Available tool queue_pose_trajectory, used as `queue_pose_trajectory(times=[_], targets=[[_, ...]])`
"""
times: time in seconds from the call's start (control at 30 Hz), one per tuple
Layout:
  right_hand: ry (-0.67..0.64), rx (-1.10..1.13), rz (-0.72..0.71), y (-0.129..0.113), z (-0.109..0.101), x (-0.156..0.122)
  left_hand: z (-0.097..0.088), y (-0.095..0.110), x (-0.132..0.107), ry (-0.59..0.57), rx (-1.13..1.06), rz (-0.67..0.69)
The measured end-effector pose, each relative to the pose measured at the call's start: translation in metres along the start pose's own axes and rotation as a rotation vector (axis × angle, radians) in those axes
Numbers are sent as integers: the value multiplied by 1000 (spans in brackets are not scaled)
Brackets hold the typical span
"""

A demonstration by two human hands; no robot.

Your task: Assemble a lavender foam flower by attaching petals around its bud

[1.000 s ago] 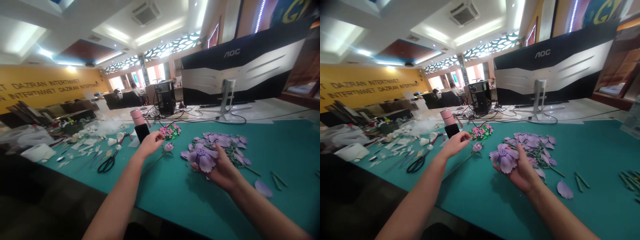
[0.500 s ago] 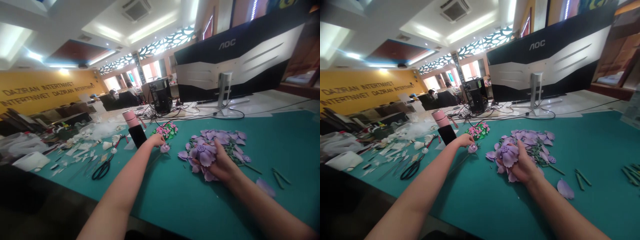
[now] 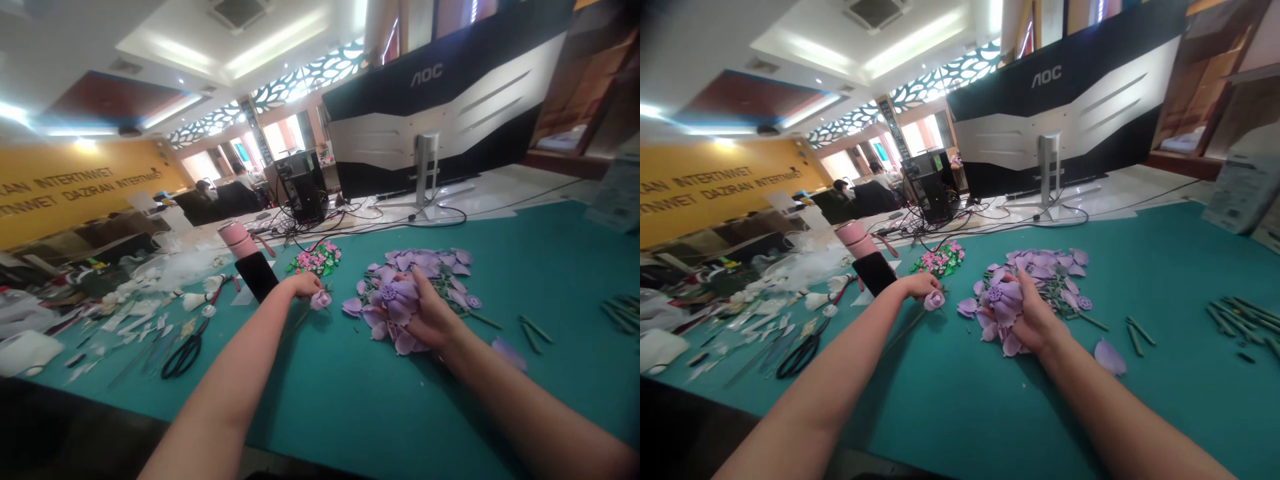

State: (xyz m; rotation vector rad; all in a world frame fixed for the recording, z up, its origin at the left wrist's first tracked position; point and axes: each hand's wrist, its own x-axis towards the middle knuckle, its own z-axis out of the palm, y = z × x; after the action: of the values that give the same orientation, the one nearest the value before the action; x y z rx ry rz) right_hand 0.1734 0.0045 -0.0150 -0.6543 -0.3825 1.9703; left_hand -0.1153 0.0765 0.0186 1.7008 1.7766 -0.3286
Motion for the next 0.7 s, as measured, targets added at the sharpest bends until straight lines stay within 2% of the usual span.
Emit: queue_pose_trajectory(times=[0.13,0.3,0.43,0.53,0.7], targets=[[-10,-34,-45,-1,-4,3,-3,19,-22,11,-47,137],[-65,-81,-62,-3,-4,4,-2,58,-59,7,-43,296],[-100,-107,-69,-4,-1,3,3,86,-84,6,44,421],[-103,-119,-69,-4,1,2,9,97,-93,-15,84,436],[-126,-165,-108,0,1,1,15,100,-93,-32,153,465]])
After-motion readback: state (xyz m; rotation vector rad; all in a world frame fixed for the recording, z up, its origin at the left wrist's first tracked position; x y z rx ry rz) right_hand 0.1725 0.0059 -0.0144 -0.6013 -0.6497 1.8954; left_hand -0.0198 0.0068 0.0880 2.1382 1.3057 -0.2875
